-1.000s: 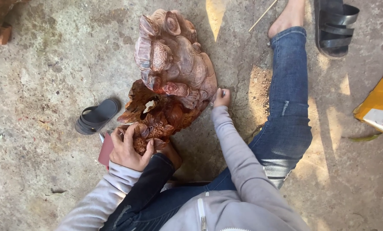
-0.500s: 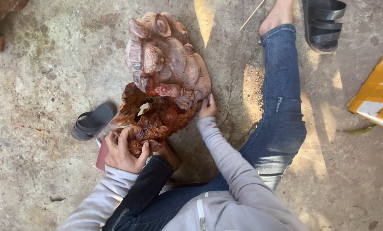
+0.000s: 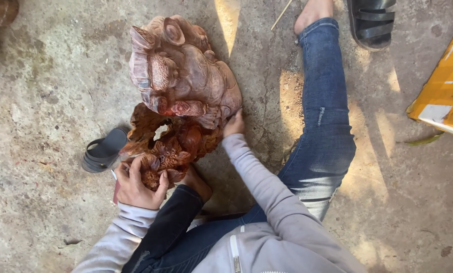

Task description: Hand-sanding an intricate wooden sculpture to smooth the surface and reach into carved details using sandpaper and a small tool.

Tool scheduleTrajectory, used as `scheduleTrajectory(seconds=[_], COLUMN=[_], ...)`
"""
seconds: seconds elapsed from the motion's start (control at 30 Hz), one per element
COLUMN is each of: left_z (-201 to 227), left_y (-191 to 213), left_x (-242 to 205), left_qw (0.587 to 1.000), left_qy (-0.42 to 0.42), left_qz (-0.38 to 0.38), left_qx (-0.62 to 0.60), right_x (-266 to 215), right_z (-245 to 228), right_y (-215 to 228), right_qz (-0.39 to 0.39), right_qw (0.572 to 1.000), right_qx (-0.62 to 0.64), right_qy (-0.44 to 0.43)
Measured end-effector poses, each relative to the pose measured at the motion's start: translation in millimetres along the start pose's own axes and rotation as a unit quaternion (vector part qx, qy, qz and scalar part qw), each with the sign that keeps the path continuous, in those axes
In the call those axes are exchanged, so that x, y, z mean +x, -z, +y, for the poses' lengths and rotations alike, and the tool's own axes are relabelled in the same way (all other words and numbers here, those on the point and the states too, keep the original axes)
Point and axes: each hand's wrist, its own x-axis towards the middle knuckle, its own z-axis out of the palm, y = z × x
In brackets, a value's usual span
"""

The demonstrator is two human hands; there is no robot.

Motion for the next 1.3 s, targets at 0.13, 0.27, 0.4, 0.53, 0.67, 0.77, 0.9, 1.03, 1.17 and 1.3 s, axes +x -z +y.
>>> scheduleTrajectory(seconds=[0.13,0.27,0.4,0.53,0.67,0.77,0.9,1.03,1.17,1.3], left_z=[-1,-6,-9,-4,-6,8,12,15,18,14], left_y=[-2,-8,-8,-4,-5,3,9,11,13,9], left_x=[-3,-5,-4,0,-1,2,3,5,7,4], left_qw=[1.0,1.0,1.0,0.999,0.999,0.999,0.999,0.999,0.999,0.999], left_qy=[0.0,-0.009,-0.018,-0.033,-0.035,-0.031,-0.03,-0.045,-0.037,-0.027], left_qz=[-0.003,0.006,0.013,0.011,0.019,-0.004,-0.023,-0.013,-0.015,-0.018], left_qx=[0.002,0.005,0.002,-0.023,-0.015,-0.015,-0.016,-0.013,-0.02,-0.008], right_x=[-43,-25,-29,-8,-38,-43,-40,-8,-11,-44], right_z=[-10,0,-23,-32,-52,-34,-25,-22,-54,-49], right_y=[-15,-43,-33,-12,-1,-15,-19,-8,22,14], right_qz=[-0.031,-0.046,-0.032,-0.01,-0.054,-0.062,-0.063,-0.084,-0.1,-0.116], right_qw=[0.997,0.99,0.986,0.969,0.974,0.979,0.978,0.96,0.963,0.966], right_qx=[0.065,0.134,0.156,0.228,0.21,0.192,0.191,0.265,0.248,0.216], right_qy=[0.029,-0.021,-0.041,-0.091,-0.065,0.01,0.057,-0.028,-0.022,0.085])
